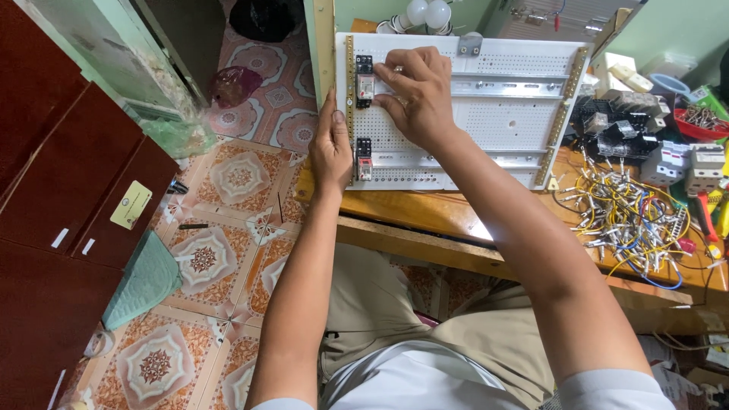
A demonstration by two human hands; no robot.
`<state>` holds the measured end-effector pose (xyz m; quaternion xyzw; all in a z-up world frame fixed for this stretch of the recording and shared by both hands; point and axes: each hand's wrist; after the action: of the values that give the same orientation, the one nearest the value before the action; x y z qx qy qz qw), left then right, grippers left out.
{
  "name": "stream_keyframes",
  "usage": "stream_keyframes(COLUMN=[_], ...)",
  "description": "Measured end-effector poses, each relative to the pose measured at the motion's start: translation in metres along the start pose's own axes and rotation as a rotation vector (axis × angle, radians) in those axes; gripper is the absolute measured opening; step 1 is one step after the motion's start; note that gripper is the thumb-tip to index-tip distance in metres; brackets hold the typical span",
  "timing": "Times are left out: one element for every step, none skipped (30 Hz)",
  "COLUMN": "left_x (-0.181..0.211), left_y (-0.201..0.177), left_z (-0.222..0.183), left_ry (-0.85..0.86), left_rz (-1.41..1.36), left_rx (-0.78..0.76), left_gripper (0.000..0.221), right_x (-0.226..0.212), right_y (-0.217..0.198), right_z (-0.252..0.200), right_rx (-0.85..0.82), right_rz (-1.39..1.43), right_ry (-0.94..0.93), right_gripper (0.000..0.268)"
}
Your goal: Installing multiple relay sockets onto a DIN rail on an electrical panel.
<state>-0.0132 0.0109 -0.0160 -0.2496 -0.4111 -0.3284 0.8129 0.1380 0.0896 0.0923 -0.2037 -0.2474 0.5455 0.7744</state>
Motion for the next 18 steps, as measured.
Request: stream_keyframes(left_x=[-0.001, -0.002, -0.003, 0.000, 0.003, 0.006, 0.005, 0.004, 0.002, 0.002, 0.001, 0.001, -0.001, -0.001, -0.002, -0.003, -0.004, -0.006], left_y=[0.001, 0.001, 0.001, 0.000, -0.002, -0.002, -0.002, -0.002, -0.001, -0.001, -0.002, -0.002, -0.003, -0.003, -0.002, -0.001, -0.001, -0.002], left_z=[0.000, 0.000, 0.000, 0.000, -0.001, -0.001, -0.001, 0.000, 0.000, 0.000, 0.000, 0.001, 0.000, 0.000, -0.001, -0.001, 0.000, -0.001], left_ry=[-0.001, 0.001, 0.002, 0.001, -0.018, -0.038, -0.038, -0.045, -0.052, -0.052, -0.032, -0.011, -0.012, -0.038, -0.063, -0.063, -0.091, -0.121], left_rz=[0.000, -0.001, -0.001, 0.000, 0.008, 0.016, 0.016, 0.036, 0.056, 0.056, 0.042, 0.028, 0.029, 0.007, -0.014, -0.017, 0.007, 0.032], left_rx=[-0.001, -0.001, 0.000, 0.001, -0.002, -0.004, -0.003, -0.001, 0.002, 0.002, 0.000, -0.002, 0.000, -0.021, -0.042, -0.047, -0.060, -0.068], left_gripper=[0.046, 0.045, 0.044, 0.044, 0.045, 0.045, 0.045, 0.046, 0.047, 0.047, 0.046, 0.045, 0.045, 0.045, 0.045, 0.045, 0.049, 0.052], right_x=[-0.001, -0.001, -0.002, -0.002, -0.002, -0.001, -0.002, -0.002, -0.003, -0.002, -0.002, -0.001, -0.003, -0.005, -0.006, -0.012, -0.019, -0.026], right_y=[0.000, 0.000, 0.001, 0.002, 0.003, 0.003, 0.003, 0.002, 0.002, 0.002, 0.001, 0.001, -0.003, -0.009, -0.015, -0.020, -0.025, -0.029], right_z=[0.000, 0.001, 0.002, 0.002, 0.001, 0.001, 0.002, 0.002, 0.002, 0.001, 0.000, 0.000, 0.000, 0.000, -0.001, -0.003, -0.005, -0.007], right_rx=[-0.001, 0.001, 0.002, 0.003, -0.004, -0.011, -0.010, -0.005, 0.000, -0.001, -0.023, -0.044, -0.044, -0.102, -0.160, -0.161, -0.143, -0.125], right_rz=[0.000, -0.015, -0.029, -0.028, -0.034, -0.041, -0.040, -0.047, -0.054, -0.053, -0.059, -0.063, -0.062, -0.090, -0.118, -0.122, -0.093, -0.061], right_ry=[0.001, 0.002, 0.003, 0.003, 0.010, 0.017, 0.016, 0.004, -0.008, -0.008, -0.001, 0.006, 0.005, -0.019, -0.042, -0.038, -0.040, -0.046], right_gripper=[0.036, 0.037, 0.038, 0.038, 0.038, 0.038, 0.038, 0.037, 0.035, 0.035, 0.036, 0.038, 0.038, 0.044, 0.050, 0.050, 0.043, 0.038])
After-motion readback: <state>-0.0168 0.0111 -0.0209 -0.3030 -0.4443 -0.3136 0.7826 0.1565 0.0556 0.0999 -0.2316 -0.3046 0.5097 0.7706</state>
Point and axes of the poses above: each hand's wrist, its own z-axis towards the middle knuckle, its own y-axis out of the palm, x = y × z, and after that the axes turned 9 degrees about -y, right-handed
